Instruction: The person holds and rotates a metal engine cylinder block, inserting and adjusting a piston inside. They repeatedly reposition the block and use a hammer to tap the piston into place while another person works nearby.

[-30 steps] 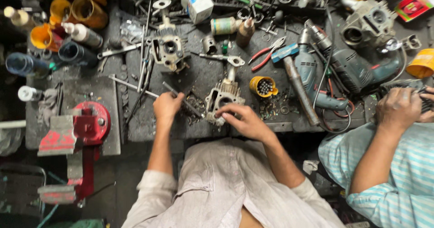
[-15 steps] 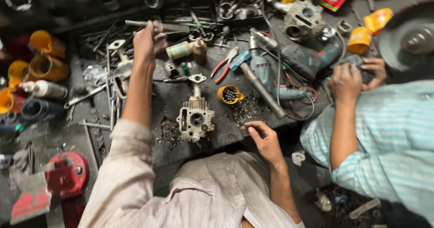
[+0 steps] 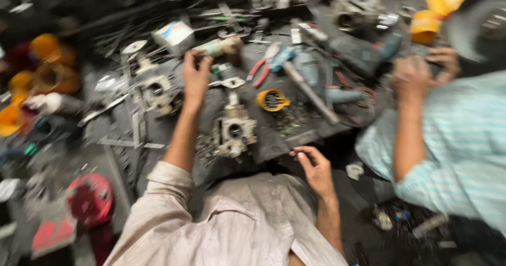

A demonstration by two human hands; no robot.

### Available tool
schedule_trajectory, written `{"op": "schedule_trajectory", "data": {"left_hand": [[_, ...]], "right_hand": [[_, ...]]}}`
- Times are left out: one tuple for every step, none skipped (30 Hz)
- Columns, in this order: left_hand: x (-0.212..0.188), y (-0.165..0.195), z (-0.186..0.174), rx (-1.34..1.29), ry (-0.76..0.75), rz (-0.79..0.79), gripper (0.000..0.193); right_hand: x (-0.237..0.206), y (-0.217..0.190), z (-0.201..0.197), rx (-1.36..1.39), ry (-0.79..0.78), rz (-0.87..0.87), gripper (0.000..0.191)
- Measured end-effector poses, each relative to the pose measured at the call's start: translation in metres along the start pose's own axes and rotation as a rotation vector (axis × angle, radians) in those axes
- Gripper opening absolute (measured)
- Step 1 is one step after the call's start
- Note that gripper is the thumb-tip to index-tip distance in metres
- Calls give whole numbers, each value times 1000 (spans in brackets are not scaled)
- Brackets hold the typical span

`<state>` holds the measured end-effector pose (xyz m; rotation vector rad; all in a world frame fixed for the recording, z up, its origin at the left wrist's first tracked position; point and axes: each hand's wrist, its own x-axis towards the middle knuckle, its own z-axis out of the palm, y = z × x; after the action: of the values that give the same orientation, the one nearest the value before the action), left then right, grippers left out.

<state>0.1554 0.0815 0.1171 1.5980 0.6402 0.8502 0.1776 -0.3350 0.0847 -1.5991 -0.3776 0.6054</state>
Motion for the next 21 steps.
{"op": "schedule_trajectory", "data": {"left_hand": [[-20, -2, -17, 115, 36, 237, 22], [-43, -3, -33, 228, 99, 305, 22], [-66, -3, -50, 342, 160, 367, 22], [-84, -1, -70, 392, 113, 226, 22], [-105, 1, -89, 429, 66, 76, 22], [-123, 4, -109, 454, 17, -78, 22], [-139, 8, -132, 534, 44, -36, 22], [-154, 11, -154, 616, 62, 6, 22], [-169, 12, -173, 696, 71, 50, 23], [-183, 12, -190, 762, 134, -30, 24], [-197, 10, -203, 822, 193, -105, 27], [-208, 7, -216, 879, 249, -174, 31], [-218, 2, -226, 916, 188, -240, 31], [-229, -4, -234, 949, 120, -306, 33], [-239, -10, -240, 980, 49, -369, 35], [-248, -18, -242, 984, 19, -440, 39], [-255, -26, -236, 985, -16, -508, 42], [-260, -33, -232, 987, -52, -572, 45], [-265, -40, -228, 988, 5, -509, 45], [-269, -45, -224, 987, 59, -444, 46], [-270, -50, -224, 985, 113, -374, 48]], "right_hand": [[4, 0, 7, 7, -20, 6, 17], [10, -2, 16, 12, -38, 16, 17], [16, -3, 26, 15, -56, 27, 16], [21, -5, 37, 13, -75, 43, 16], [26, -8, 49, -10, -113, 20, 15], [32, -12, 63, -32, -152, -1, 14], [39, -16, 78, -49, -189, -24, 14], [43, -20, 93, -115, -214, -94, 14], [48, -26, 109, -178, -232, -168, 14], [52, -32, 126, -240, -243, -247, 15], [55, -39, 143, -238, -226, -303, 14], [59, -45, 160, -234, -202, -364, 14], [62, -52, 178, -227, -173, -427, 13], [63, -58, 194, -227, -184, -434, 12], [63, -65, 209, -226, -193, -440, 11], [62, -71, 224, -225, -197, -447, 11], [58, -76, 237, -249, -230, -514, 12], [54, -80, 250, -270, -261, -582, 13], [48, -83, 262, -290, -291, -649, 15], [40, -85, 272, -298, -306, -625, 15], [31, -86, 281, -304, -319, -603, 16]]}}
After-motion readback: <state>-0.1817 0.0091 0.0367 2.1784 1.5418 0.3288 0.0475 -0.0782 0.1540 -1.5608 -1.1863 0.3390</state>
